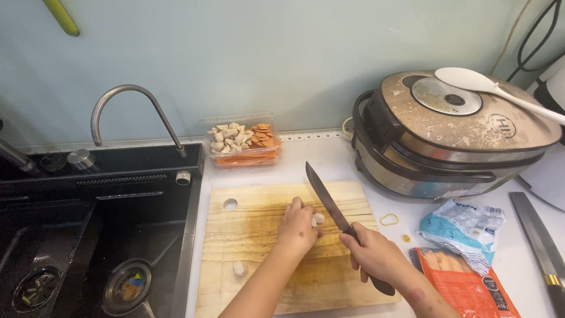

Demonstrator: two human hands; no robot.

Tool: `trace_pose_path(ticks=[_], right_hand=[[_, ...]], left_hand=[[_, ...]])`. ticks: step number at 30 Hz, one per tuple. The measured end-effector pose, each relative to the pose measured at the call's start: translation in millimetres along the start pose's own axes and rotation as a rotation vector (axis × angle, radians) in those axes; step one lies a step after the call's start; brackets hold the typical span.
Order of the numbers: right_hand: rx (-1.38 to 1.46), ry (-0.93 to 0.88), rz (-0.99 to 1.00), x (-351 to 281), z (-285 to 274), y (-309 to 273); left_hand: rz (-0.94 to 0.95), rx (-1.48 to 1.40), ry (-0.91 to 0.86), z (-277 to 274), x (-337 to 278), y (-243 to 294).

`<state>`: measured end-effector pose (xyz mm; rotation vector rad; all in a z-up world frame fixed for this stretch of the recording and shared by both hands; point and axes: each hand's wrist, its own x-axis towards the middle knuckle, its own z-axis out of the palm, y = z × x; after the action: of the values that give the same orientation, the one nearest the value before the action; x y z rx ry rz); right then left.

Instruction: Chopping fish balls and organizing food items on a cutting board in a kitchen.

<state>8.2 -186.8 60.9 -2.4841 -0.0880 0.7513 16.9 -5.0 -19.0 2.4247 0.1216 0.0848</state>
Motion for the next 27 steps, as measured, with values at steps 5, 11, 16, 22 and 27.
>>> trace_pose_path(ticks=[5, 11, 16, 22, 27], right_hand=[[0.043, -0.024, 0.017, 5, 8, 7], [0.026, 0.009, -0.027, 16, 18, 10], [0.01, 0.2, -0.068, 26, 27, -11], [-0.012, 0.323, -0.163, 43, 39, -28], [-0.032, 0.253, -0.146, 48, 54, -35]], left_hand=[[0.092, -0.025, -0.033, 2, 9, -22], [0.13, -0.156, -0.046, -1, 17, -44], [0.053, -0.339, -0.051, -18, 14, -43], [0.106, -0.028, -0.028, -34, -2, -32], [0.046, 0.036, 0.142, -12, 10, -65]])
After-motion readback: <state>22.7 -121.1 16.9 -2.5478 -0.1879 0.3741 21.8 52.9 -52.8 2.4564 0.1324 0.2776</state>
